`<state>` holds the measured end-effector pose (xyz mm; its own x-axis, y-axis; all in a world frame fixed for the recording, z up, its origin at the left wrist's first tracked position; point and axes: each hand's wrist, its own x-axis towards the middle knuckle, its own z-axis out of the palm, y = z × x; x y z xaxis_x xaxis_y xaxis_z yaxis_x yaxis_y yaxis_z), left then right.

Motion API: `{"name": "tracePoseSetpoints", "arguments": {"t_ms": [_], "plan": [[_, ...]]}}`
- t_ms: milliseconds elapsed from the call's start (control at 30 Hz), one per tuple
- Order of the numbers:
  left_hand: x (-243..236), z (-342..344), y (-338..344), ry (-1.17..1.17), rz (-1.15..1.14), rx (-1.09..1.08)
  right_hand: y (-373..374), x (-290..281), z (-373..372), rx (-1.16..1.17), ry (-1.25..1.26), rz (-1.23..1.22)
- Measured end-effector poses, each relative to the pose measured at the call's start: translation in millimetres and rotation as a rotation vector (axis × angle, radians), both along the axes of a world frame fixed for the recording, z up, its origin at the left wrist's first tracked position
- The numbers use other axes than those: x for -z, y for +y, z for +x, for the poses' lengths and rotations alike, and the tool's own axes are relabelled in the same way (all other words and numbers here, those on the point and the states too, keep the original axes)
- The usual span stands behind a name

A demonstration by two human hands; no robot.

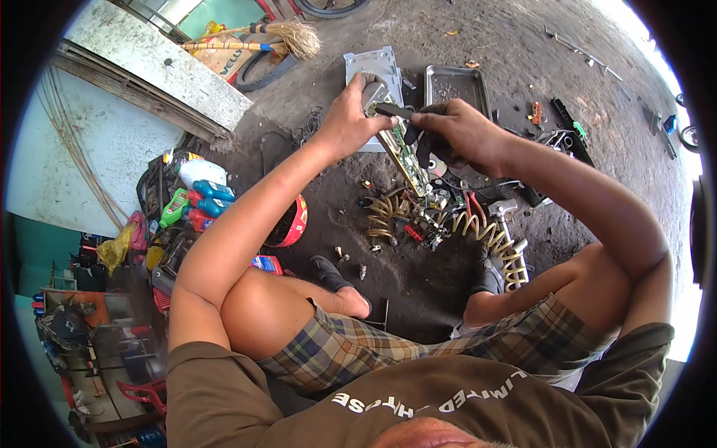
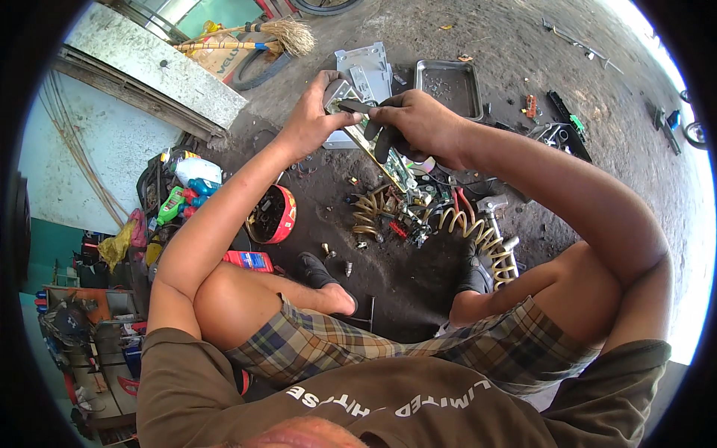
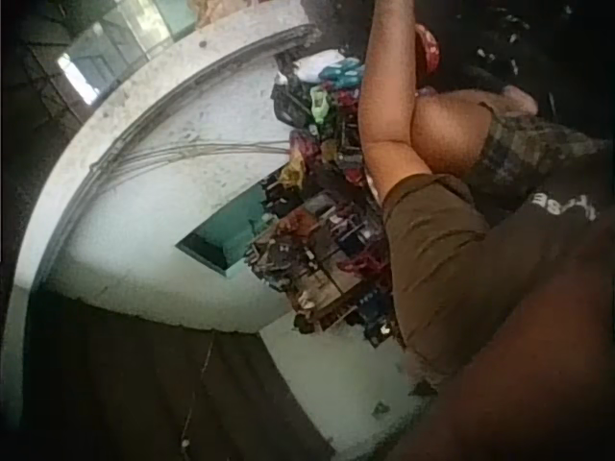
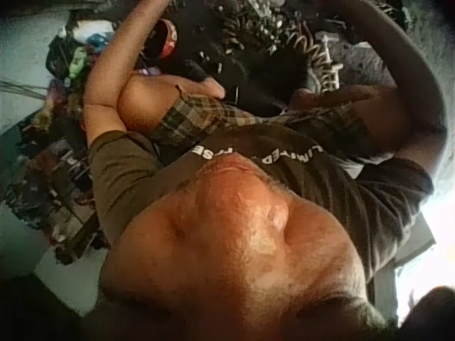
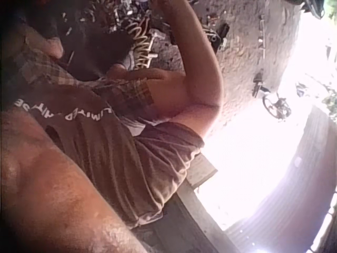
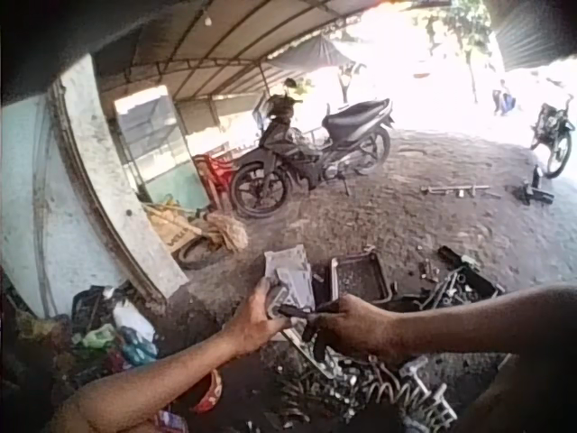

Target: The person sits on the floor and uses a screwdriver to remove screws from a metal casing attached to a circuit board. They manipulate the board and casing, removing screws one by one and placing them into a tray.

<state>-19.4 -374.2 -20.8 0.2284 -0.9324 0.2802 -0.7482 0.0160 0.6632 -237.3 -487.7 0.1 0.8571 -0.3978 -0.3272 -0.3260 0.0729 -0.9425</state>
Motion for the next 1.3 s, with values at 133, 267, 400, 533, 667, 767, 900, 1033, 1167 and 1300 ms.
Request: {"name": "tracePoseSetpoints", "arguments": {"t_ms": [133,267,400,533,667,767,900,1033,1167,1300], "plan": [[6,-1,0,0.056,-0.02,0.047,-3,-2,-2,-0.014,-0.014,0.154],[8,-5,-3,0.066,0.042,-0.01,0,1,1,0.033,-0.082,0.234],[9,-5,-5,0.013,0.002,-0.038,6,-9,4,0.054,-0.055,0.117],[9,-5,-5,0.013,0.021,-0.039,7,-10,8,0.144,-0.043,0.227],[3,-11,-4,0.023,0.047,-0.045,1,-10,7,0.06,0.011,-0.114],[5,-11,-2,0.015,0.066,-0.069,-3,-11,8,-0.025,0.024,-0.574],[6,-13,-1,0.003,0.053,-0.093,-10,-1,7,-0.208,0.034,-1.259],[3,-14,-3,0.018,0.067,-0.135,-18,-8,9,-0.357,0.074,-1.62],[-2,-16,-3,0.047,0.049,-0.12,-23,-7,10,-0.084,-0.111,-1.252],[-2,-13,-2,0.081,0.063,-0.095,-16,-8,22,0.184,0.011,-0.103]]}}
